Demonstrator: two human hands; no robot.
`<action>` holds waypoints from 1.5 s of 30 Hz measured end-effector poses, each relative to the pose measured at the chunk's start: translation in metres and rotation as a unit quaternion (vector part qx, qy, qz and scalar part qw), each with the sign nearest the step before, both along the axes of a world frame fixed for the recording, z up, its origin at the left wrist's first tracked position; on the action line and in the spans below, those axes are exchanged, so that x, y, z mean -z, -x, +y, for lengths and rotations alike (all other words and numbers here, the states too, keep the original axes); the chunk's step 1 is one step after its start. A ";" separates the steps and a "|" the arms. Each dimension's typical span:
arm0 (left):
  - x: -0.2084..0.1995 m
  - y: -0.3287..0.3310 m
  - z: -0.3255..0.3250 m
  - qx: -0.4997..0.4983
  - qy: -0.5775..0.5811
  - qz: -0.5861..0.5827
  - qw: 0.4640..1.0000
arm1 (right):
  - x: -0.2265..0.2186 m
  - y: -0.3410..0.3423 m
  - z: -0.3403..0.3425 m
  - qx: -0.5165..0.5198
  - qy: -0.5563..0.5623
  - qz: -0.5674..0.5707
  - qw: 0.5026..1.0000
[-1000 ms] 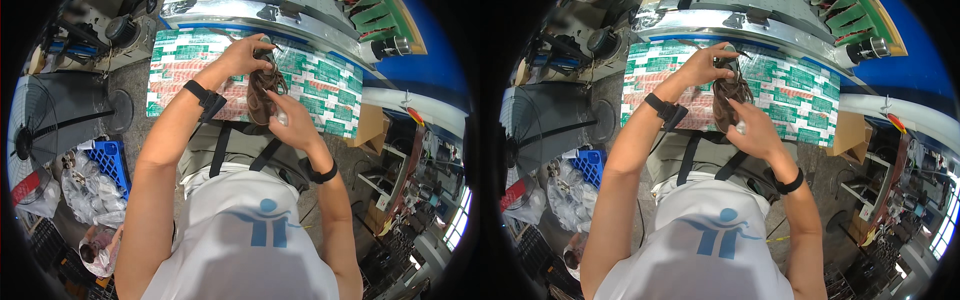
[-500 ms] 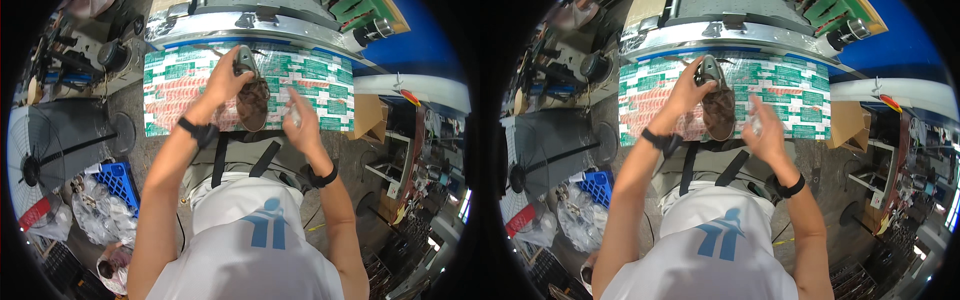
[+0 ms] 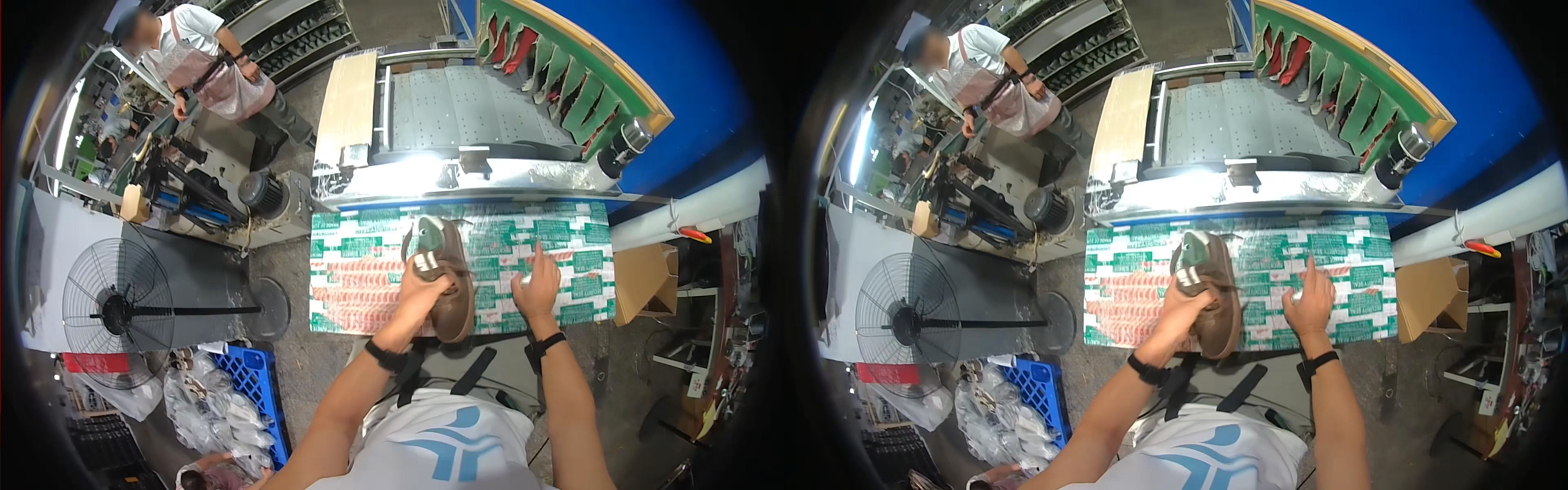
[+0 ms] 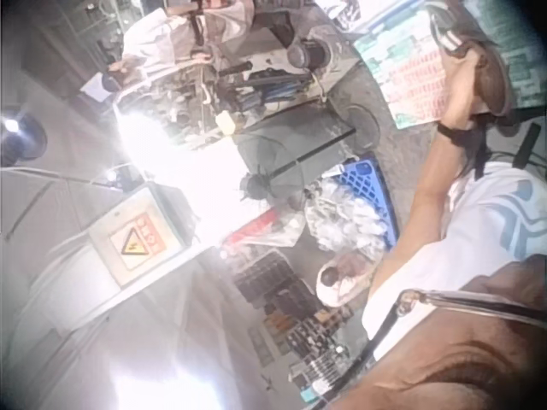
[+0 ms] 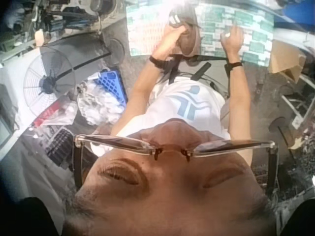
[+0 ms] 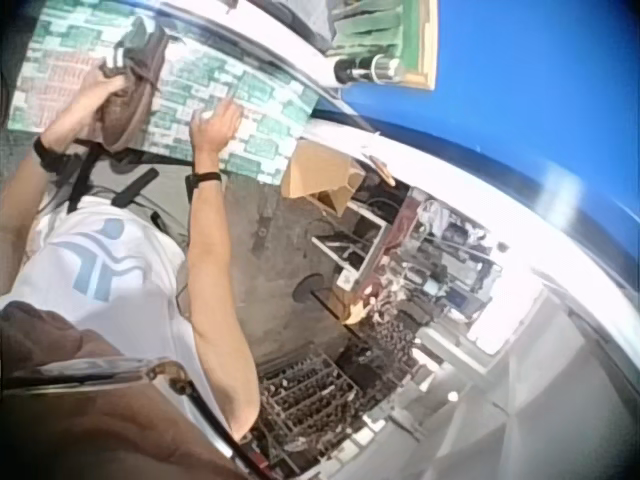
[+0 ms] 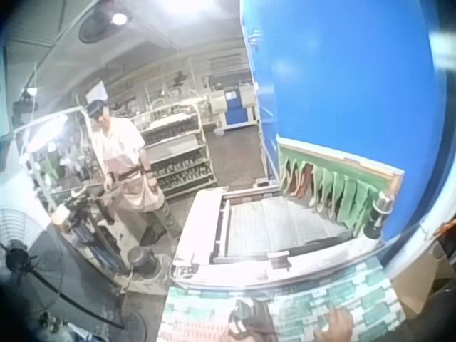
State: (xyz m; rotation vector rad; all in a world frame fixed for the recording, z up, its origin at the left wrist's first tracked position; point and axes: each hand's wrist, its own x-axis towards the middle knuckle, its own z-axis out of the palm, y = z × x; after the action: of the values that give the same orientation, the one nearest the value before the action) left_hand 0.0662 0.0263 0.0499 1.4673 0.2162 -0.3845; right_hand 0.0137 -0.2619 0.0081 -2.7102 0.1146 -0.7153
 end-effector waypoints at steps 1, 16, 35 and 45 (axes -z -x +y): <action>-0.019 -0.006 0.007 -0.014 0.042 0.041 0.998 | 0.000 -0.001 -0.003 0.006 -0.005 -0.004 1.000; -0.048 -0.435 0.113 -0.158 -0.290 -0.003 0.944 | -0.002 -0.007 -0.011 0.024 -0.026 0.075 0.997; 0.039 -0.145 0.155 -0.086 -0.470 -0.324 0.817 | 0.004 -0.013 -0.007 0.029 -0.033 0.045 0.998; 0.148 -0.118 0.144 -0.107 -0.526 -0.383 0.752 | 0.055 0.000 -0.031 -0.011 0.000 -0.047 0.999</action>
State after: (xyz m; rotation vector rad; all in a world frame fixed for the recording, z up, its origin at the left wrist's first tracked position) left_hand 0.1838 0.1703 -0.0985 2.5456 -0.1090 0.6884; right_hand 0.0138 -0.2924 -0.0466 -2.6682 0.0622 -0.8348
